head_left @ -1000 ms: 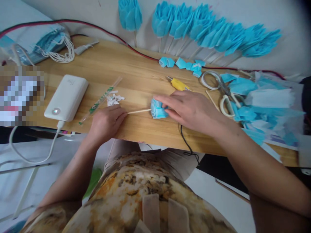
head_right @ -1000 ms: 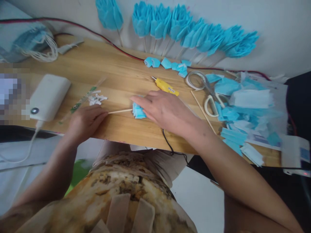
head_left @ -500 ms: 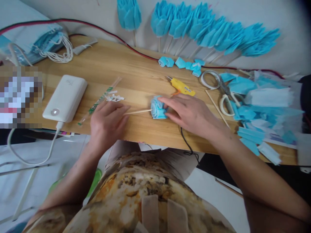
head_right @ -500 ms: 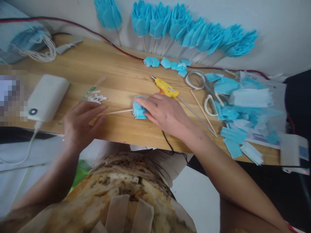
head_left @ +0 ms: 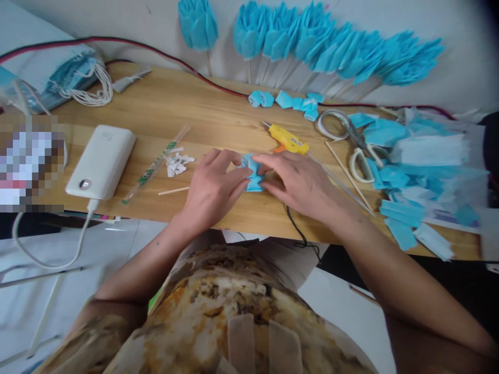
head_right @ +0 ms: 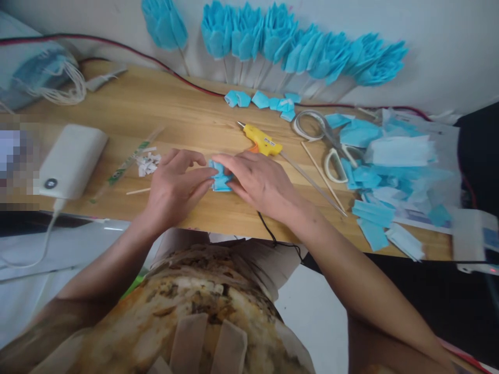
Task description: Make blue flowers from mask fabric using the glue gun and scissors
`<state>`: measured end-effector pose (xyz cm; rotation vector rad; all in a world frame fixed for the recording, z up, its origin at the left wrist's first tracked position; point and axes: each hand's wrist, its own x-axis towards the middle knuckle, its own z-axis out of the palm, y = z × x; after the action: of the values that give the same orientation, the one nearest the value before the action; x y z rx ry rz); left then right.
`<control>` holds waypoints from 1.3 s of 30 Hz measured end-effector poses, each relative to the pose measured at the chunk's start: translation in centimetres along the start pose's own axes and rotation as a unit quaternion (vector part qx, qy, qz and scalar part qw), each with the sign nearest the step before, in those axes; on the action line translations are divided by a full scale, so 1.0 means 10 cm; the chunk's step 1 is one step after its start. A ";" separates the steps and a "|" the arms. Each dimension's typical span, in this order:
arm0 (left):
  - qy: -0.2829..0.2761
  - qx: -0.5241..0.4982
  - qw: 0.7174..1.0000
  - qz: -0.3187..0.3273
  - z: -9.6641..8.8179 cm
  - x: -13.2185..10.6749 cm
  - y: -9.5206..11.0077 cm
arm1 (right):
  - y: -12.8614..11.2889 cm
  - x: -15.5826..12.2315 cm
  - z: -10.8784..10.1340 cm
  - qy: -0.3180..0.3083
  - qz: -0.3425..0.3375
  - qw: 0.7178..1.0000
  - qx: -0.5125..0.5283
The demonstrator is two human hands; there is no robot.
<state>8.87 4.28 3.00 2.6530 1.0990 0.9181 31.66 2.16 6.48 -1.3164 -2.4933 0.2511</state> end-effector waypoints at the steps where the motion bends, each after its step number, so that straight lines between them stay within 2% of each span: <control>1: -0.001 0.002 1.000 -0.004 0.01 -0.01 -0.01 | 0.01 0.00 0.01 0.001 -0.002 1.000 -0.001; 8: 0.008 0.005 1.000 0.000 0.06 -0.03 -0.06 | 0.03 0.00 -0.01 -0.005 -0.005 1.000 0.005; 13: 0.019 -0.001 1.000 0.011 0.07 -0.05 -0.08 | 0.06 -0.05 -0.06 0.034 -0.006 0.999 0.010; 18: 0.041 -0.004 0.999 0.020 0.07 -0.06 -0.07 | 0.10 -0.06 -0.04 0.017 -0.035 0.999 0.007; 22: 0.043 -0.004 0.999 0.025 0.08 -0.06 -0.07 | 0.09 -0.04 -0.10 0.001 -0.023 1.000 -0.009; 26: 0.060 -0.010 0.998 0.035 0.10 -0.07 -0.08 | 0.09 -0.06 -0.12 0.036 -0.008 0.999 0.003; 32: 0.071 -0.017 0.996 0.041 0.13 -0.08 -0.09 | 0.12 -0.10 0.02 0.053 -0.053 0.997 0.011; 39: 0.117 -0.053 0.991 0.026 0.07 -0.11 -0.09 | 0.12 -0.12 -0.07 0.122 -0.032 0.992 0.011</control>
<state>8.14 4.23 1.62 2.5485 0.9985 1.2857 33.49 1.84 6.53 -1.1804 -2.3154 0.0952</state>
